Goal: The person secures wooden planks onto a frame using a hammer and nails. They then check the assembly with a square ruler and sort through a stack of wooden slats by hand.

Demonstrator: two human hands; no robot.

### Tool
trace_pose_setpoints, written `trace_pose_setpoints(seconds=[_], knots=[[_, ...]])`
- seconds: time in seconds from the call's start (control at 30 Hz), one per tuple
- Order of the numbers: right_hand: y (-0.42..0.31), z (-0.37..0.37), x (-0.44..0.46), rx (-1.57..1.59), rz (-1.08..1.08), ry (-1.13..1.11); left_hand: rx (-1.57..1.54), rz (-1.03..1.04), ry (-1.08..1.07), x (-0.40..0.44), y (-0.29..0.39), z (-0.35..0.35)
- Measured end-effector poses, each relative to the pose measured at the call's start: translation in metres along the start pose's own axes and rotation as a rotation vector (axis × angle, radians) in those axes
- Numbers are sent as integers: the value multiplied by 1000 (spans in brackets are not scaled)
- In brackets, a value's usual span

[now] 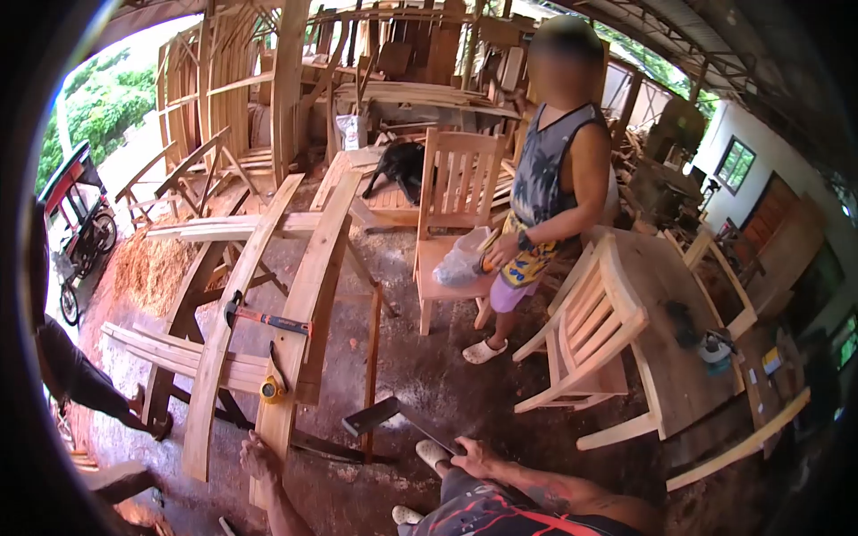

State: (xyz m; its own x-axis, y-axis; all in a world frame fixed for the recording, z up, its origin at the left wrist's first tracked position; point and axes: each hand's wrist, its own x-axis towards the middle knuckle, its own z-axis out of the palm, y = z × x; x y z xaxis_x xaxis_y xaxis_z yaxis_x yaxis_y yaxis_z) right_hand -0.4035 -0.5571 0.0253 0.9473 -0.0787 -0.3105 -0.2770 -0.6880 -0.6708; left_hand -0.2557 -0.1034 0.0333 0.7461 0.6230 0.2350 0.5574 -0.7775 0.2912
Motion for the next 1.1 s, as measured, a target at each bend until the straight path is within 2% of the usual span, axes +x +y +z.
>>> trace_pose_setpoints(seconds=[0.1, 0.23, 0.27, 0.3, 0.33, 0.37, 0.4, 0.43, 0.47, 0.5, 0.6, 0.77, 0.8, 0.87, 0.93, 1.03, 1.1], knots=[[-14, -10, -11, 27, -21, -4, 21, 2, -45, 2, -1, 0], [-28, -22, 1, 26, -49, 31, 25, -30, 3, -8, 6, -1], [-40, -28, 5, 52, -88, 60, -14, 24, 6, -7, 0, 7], [-52, -34, 12, 85, -65, 39, -21, 53, -99, -6, 0, 2], [-57, -36, 21, 114, -72, 62, -73, 201, -32, -7, -9, 13], [-71, -42, 29, 110, -74, 60, -12, 452, 123, -9, -20, 17], [-74, -41, 39, 150, -107, 96, -225, 491, 137, -11, -27, 23], [-102, -55, 38, 117, -54, 79, -328, 404, 258, -14, -21, 19], [-90, -46, 52, 142, -165, 179, -31, 2, -94, -10, -5, -6], [-96, -47, 57, 171, -181, 148, -146, -22, -101, -13, -7, -20], [-103, -38, 90, 259, -220, 48, -241, -93, -49, -31, -25, -46], [-149, -6, 104, 441, -207, -115, -206, -279, 32, -76, -92, -113], [-144, 15, 114, 500, -239, -97, -199, -353, 33, -88, -109, -125], [-170, 24, 109, 392, -249, -91, -167, -423, 102, -113, -138, -146], [-187, 39, 100, 411, -286, -81, -217, -532, 101, -135, -154, -171], [-223, 59, 83, 376, -351, -139, -268, -568, 186, -177, -218, -163], [-215, 112, 100, 458, -431, -101, -248, -627, 253, -194, -240, -163]])
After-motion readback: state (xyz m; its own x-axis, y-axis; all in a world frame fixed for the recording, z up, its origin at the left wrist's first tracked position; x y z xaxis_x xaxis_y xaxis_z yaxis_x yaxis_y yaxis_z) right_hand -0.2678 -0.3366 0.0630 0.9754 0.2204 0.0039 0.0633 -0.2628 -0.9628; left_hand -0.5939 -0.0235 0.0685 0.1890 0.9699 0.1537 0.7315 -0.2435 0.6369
